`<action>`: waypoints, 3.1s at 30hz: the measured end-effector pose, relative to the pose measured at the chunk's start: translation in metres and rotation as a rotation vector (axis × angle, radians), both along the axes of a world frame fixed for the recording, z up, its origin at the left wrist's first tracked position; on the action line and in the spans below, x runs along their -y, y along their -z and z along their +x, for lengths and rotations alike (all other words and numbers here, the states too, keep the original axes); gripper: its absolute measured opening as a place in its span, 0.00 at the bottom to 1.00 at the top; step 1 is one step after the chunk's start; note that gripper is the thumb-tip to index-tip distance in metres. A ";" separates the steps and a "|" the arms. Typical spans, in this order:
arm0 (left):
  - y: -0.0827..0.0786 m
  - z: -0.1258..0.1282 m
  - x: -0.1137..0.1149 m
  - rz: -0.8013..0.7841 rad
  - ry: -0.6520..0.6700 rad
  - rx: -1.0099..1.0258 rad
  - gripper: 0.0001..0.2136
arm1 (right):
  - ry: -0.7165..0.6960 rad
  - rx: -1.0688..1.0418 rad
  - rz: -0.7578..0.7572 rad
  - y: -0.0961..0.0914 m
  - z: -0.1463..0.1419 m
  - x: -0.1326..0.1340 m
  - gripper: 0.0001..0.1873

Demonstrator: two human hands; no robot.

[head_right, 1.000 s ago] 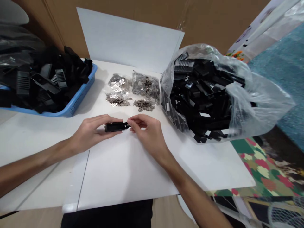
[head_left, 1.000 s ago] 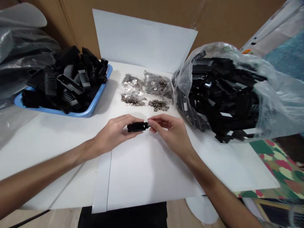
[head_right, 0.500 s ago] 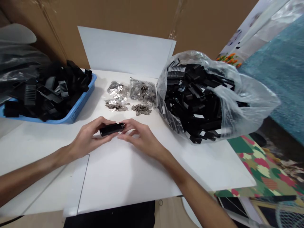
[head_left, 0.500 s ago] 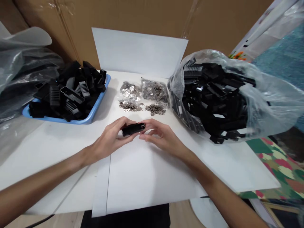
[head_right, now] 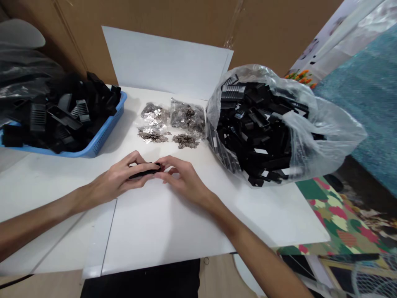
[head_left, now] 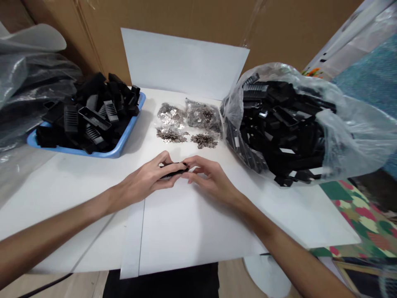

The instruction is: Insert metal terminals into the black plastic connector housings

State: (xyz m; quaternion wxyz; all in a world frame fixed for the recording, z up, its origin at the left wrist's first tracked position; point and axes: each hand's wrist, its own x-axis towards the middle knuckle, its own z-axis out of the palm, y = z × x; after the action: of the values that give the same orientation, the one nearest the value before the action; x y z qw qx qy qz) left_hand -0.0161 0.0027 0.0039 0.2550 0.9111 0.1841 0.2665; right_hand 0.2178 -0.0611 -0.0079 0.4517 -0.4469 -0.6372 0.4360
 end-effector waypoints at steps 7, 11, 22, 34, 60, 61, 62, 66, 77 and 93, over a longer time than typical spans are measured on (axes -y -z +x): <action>-0.004 -0.005 -0.006 0.023 0.033 -0.009 0.15 | 0.031 -0.040 0.005 -0.004 -0.003 0.000 0.14; -0.009 -0.005 -0.004 -0.035 0.007 0.051 0.13 | 0.049 -0.063 0.015 -0.004 -0.010 0.002 0.17; -0.021 -0.004 0.004 -0.491 -0.187 0.080 0.15 | 0.101 0.432 0.556 0.010 -0.019 0.010 0.20; -0.022 -0.013 -0.013 -0.882 -0.058 0.117 0.18 | 0.298 0.665 0.442 0.000 0.003 -0.047 0.20; -0.020 -0.002 0.002 -1.391 -0.026 0.395 0.18 | 0.383 0.765 0.513 0.031 -0.006 -0.044 0.15; -0.019 -0.002 0.002 -1.395 -0.036 0.392 0.18 | 0.387 0.763 0.512 0.031 -0.006 -0.045 0.15; -0.019 -0.002 0.002 -1.398 -0.041 0.381 0.18 | 0.386 0.769 0.508 0.031 -0.007 -0.047 0.16; -0.019 -0.002 0.001 -1.399 -0.054 0.303 0.22 | 0.357 0.819 0.482 0.029 -0.009 -0.050 0.17; -0.020 -0.007 -0.004 -1.347 -0.074 0.219 0.17 | 0.497 0.447 0.417 0.006 -0.013 -0.046 0.08; -0.017 -0.005 0.002 -0.684 -0.232 0.069 0.30 | 0.305 -0.087 0.061 -0.027 -0.019 -0.005 0.08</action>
State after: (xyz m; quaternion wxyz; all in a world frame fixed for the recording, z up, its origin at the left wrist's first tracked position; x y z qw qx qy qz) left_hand -0.0211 0.0009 0.0206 0.5192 0.7366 0.3560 0.2471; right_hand 0.1991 -0.0564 0.0186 0.5533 -0.5054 -0.5546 0.3617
